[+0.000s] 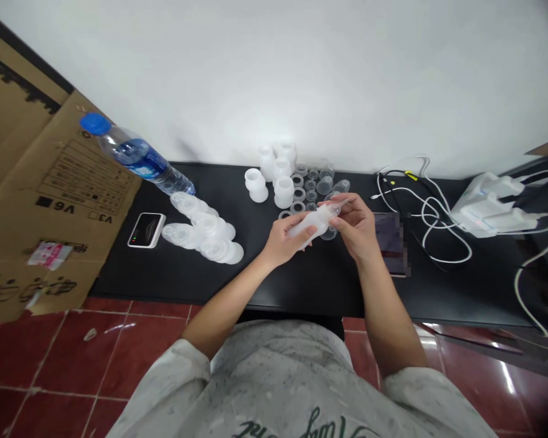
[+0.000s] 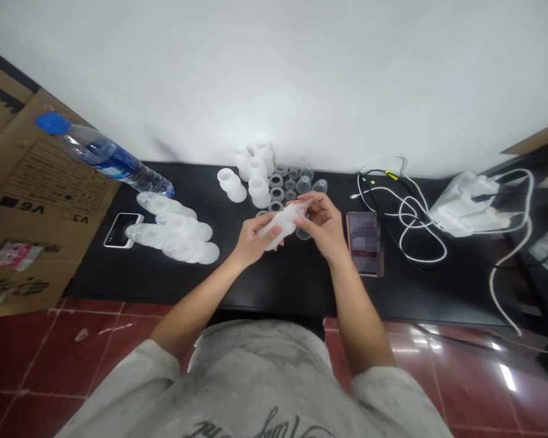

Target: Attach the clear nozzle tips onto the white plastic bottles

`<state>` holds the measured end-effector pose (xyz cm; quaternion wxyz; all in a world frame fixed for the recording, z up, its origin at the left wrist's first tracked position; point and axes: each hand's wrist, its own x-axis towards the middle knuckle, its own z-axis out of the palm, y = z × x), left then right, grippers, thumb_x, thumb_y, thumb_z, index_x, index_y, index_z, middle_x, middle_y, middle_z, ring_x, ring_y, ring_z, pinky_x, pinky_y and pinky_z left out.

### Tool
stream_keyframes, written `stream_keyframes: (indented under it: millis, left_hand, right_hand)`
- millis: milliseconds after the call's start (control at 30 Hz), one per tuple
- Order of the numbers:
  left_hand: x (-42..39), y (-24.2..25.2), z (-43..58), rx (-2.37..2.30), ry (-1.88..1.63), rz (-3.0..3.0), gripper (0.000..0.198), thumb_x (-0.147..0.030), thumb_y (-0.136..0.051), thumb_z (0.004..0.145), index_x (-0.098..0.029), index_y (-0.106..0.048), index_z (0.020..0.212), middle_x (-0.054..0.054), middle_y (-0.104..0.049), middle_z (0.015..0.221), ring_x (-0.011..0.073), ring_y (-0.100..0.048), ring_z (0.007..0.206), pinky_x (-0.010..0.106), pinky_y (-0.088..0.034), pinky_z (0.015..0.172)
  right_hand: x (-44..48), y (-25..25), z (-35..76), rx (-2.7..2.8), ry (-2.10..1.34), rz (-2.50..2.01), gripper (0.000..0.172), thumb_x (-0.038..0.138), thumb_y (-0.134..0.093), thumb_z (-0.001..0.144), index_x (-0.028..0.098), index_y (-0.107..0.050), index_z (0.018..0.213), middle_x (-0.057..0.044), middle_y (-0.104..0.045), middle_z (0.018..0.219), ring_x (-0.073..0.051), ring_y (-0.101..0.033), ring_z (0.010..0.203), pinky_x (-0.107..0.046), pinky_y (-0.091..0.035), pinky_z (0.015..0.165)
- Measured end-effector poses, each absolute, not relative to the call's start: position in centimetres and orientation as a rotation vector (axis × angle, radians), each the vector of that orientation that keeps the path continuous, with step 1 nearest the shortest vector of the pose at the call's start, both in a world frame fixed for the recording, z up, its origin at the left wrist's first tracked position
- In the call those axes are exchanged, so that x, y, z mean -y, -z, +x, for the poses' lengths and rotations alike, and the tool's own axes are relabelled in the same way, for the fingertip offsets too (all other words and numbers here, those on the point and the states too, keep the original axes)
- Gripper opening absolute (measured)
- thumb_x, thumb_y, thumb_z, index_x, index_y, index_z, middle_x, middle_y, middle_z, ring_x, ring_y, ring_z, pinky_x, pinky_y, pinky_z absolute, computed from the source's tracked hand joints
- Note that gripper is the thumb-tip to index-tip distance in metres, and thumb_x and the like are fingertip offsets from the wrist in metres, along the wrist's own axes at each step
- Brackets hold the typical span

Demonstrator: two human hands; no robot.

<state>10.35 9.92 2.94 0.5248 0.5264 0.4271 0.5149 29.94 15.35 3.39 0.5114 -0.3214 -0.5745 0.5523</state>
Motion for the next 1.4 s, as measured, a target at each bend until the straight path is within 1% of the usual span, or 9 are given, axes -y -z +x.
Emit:
stream_keyframes:
  millis: [300,467,567,667,767,900,1167,1300,1400]
  left_hand:
    - [-9.5,-2.4,10.4,-1.363,-1.453,1.854,0.051,-0.052,-0.078,0.097,-0.019,-0.076,0.136,0.014,-0.082,0.128,0.0282,-0.081,0.108,0.039,-0.063,0.098]
    - [-9.4,-2.8,10.2,-1.118,-1.298,1.558,0.057,-0.061,-0.072,0.099,-0.015,-0.078,0.131,0.009,-0.084,0.091,0.0205,-0.078,0.07,0.03,-0.062,0.067]
    - [-9.7,-3.0,10.0,-0.935,-1.177,1.251,0.064,-0.071,-0.067,0.099,-0.011,-0.082,0.114,0.005,-0.075,0.067,0.0153,-0.065,0.048,0.025,-0.051,0.047]
    - [-10.1,-3.2,9.9,-0.85,-1.111,1.105,0.067,-0.076,-0.065,0.097,-0.011,-0.082,0.095,0.007,-0.074,0.064,0.0135,-0.061,0.043,0.024,-0.046,0.041]
    - [-10.3,-3.4,9.9,-0.866,-1.118,1.114,0.066,-0.076,-0.068,0.095,-0.012,-0.083,0.094,0.006,-0.073,0.064,0.0131,-0.061,0.043,0.023,-0.047,0.041]
    - [-9.9,-3.3,10.0,-1.034,-1.22,1.305,0.062,-0.069,-0.072,0.096,-0.015,-0.081,0.125,0.003,-0.076,0.069,0.0153,-0.067,0.05,0.025,-0.054,0.049]
    - [-9.6,-2.0,10.3,-1.399,-1.488,2.027,0.051,-0.047,-0.074,0.102,-0.021,-0.069,0.146,0.012,-0.083,0.127,0.025,-0.083,0.105,0.035,-0.065,0.094]
    - [-9.5,-2.2,10.5,-1.445,-1.51,2.018,0.051,-0.046,-0.077,0.1,-0.019,-0.07,0.142,0.014,-0.083,0.127,0.0277,-0.083,0.107,0.037,-0.065,0.097]
    - [-9.4,-2.7,10.4,-1.324,-1.449,1.714,0.047,-0.054,-0.075,0.099,-0.019,-0.075,0.131,0.012,-0.085,0.116,0.0259,-0.083,0.094,0.035,-0.067,0.083]
  right_hand:
    - [-15.0,-3.3,29.0,1.338,-1.171,-0.913,0.05,0.06,-0.096,0.079,0.027,-0.066,0.101,-0.003,-0.073,0.101,-0.023,-0.071,0.095,-0.038,-0.06,0.091]
    - [-14.8,-4.1,29.4,1.374,-1.206,-0.825,0.064,0.061,-0.101,0.071,0.026,-0.073,0.118,-0.004,-0.076,0.1,-0.026,-0.074,0.097,-0.042,-0.061,0.093]
    - [-14.6,-4.7,29.6,1.383,-1.347,-0.75,0.054,0.058,-0.099,0.076,0.025,-0.076,0.112,-0.01,-0.081,0.117,-0.03,-0.077,0.108,-0.045,-0.062,0.098]
    - [-14.4,-5.0,29.5,1.373,-1.427,-0.759,0.046,0.055,-0.097,0.08,0.024,-0.076,0.107,-0.011,-0.081,0.124,-0.031,-0.078,0.115,-0.045,-0.062,0.101]
    - [-14.5,-4.8,29.5,1.35,-1.415,-0.772,0.043,0.053,-0.098,0.08,0.026,-0.074,0.104,-0.008,-0.081,0.122,-0.03,-0.078,0.115,-0.044,-0.063,0.101]
    - [-14.7,-4.2,29.7,1.363,-1.4,-0.787,0.044,0.052,-0.098,0.08,0.026,-0.073,0.105,-0.008,-0.08,0.124,-0.03,-0.077,0.116,-0.043,-0.063,0.099]
    - [-14.6,-4.0,29.2,1.369,-1.328,-0.872,0.043,0.05,-0.096,0.083,0.025,-0.078,0.112,-0.009,-0.081,0.124,-0.027,-0.078,0.105,-0.04,-0.062,0.096]
    - [-14.6,-3.7,29.1,1.338,-1.324,-0.893,0.044,0.048,-0.097,0.083,0.025,-0.079,0.115,-0.01,-0.082,0.125,-0.028,-0.079,0.106,-0.041,-0.063,0.096]
    - [-14.7,-3.5,29.2,1.337,-1.324,-0.881,0.049,0.05,-0.097,0.081,0.026,-0.079,0.119,-0.01,-0.082,0.127,-0.032,-0.08,0.112,-0.045,-0.063,0.1]
